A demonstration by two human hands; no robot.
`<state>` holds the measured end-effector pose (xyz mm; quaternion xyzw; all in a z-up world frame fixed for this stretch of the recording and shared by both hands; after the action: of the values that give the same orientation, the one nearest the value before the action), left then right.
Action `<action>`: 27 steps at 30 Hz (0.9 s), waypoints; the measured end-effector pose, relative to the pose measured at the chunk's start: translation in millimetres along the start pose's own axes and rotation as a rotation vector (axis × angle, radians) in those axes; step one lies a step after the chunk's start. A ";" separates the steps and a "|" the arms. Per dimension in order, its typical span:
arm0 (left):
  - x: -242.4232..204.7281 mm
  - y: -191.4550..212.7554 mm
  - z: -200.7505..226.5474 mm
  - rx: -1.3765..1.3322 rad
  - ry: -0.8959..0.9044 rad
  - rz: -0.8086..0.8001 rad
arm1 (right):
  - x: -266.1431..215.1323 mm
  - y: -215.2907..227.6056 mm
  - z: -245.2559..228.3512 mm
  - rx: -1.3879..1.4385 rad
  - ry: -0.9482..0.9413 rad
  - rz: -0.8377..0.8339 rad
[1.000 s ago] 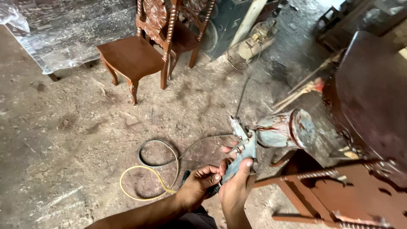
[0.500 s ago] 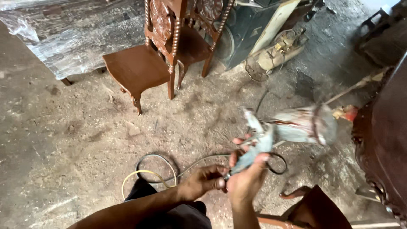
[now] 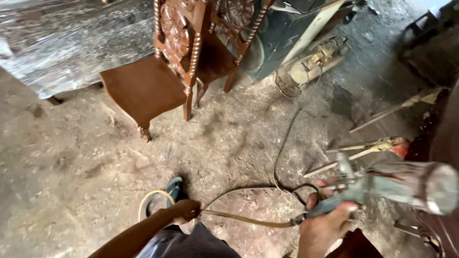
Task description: The person uses a spray gun to apply a finish to various wooden chairs in a workshop.
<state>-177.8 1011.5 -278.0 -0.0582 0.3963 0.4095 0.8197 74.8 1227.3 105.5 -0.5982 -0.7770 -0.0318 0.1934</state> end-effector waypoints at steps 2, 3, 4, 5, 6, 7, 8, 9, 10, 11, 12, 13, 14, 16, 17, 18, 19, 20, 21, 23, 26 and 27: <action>-1.5 25.8 -18.1 0.060 -0.079 -0.019 | -9.9 10.1 56.3 -0.220 -0.292 0.204; -0.7 39.5 -19.6 0.116 -0.147 -0.025 | -3.6 0.0 77.4 -0.221 -0.286 0.132; 1.8 50.5 -28.2 0.117 -0.151 -0.040 | -1.9 -8.9 100.4 -0.222 -0.283 0.064; 5.2 58.7 -37.0 0.106 -0.147 -0.065 | -11.0 -3.7 126.8 -0.247 -0.375 0.114; 9.0 72.8 -51.9 0.097 -0.098 -0.094 | -18.0 0.8 154.5 -0.266 -0.462 0.170; 13.8 87.1 -68.5 0.089 -0.037 -0.128 | -16.2 -1.2 180.8 -0.268 -0.463 0.187; 19.0 91.9 -80.0 0.089 -0.010 -0.150 | -23.8 0.8 212.1 -0.219 -0.547 0.215; 21.5 98.7 -89.8 0.099 0.027 -0.164 | -33.1 3.7 241.4 -0.170 -0.629 0.245; 24.3 112.6 -89.9 0.140 0.053 -0.151 | -36.4 5.5 263.0 -0.174 -0.634 0.257; 30.8 125.0 -89.8 0.198 0.071 -0.130 | -38.6 3.5 283.4 -0.235 -0.659 0.189; 38.5 144.5 -95.5 0.272 0.108 -0.071 | -32.9 -1.8 310.3 -0.286 -0.677 0.112; 52.3 154.2 -100.7 0.276 0.112 -0.072 | -27.1 -0.6 337.2 -0.281 -0.677 0.114; 65.9 161.5 -105.9 0.206 0.085 -0.017 | -23.5 -3.4 364.7 -0.104 -0.623 0.117; 101.7 169.4 -126.2 0.131 0.062 0.033 | -21.1 -2.4 421.8 0.072 -0.577 0.120; 126.0 171.6 -144.6 0.223 0.149 -0.006 | -18.3 -0.6 453.6 0.111 -0.567 0.124; 146.3 170.0 -161.4 0.321 0.234 -0.048 | -20.6 2.2 479.9 0.152 -0.553 0.134; 164.6 165.1 -171.8 0.322 0.237 -0.056 | -27.6 7.2 501.9 0.153 -0.560 0.140; 189.1 173.6 -187.1 0.357 0.275 -0.053 | -20.8 4.0 526.1 0.059 -0.546 0.062; 214.2 183.1 -203.4 0.393 0.314 -0.049 | -12.9 -1.5 550.6 -0.037 -0.531 -0.015; 267.1 181.3 -231.5 0.470 0.369 -0.109 | -5.2 -4.6 596.4 0.037 -0.520 -0.026; 330.3 179.0 -269.1 0.565 0.285 -0.050 | 1.3 -8.4 651.5 0.042 -0.525 -0.088; 343.7 186.6 -266.4 0.575 0.152 0.090 | 2.5 -12.1 664.2 -0.022 -0.528 -0.154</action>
<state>-351.5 1237.2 -655.9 0.1635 0.5585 0.3107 0.7515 -111.5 1412.7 -504.6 -0.5270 -0.8433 0.1021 -0.0253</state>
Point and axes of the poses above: each hand's wrist, its own x-axis towards the middle knuckle, its own y-axis out of the back of the hand, z = x × y, the point moved 10 cm from there along x, towards the middle knuckle, and after that the axes turned 15 degrees about -z, right-handed, at the moved point
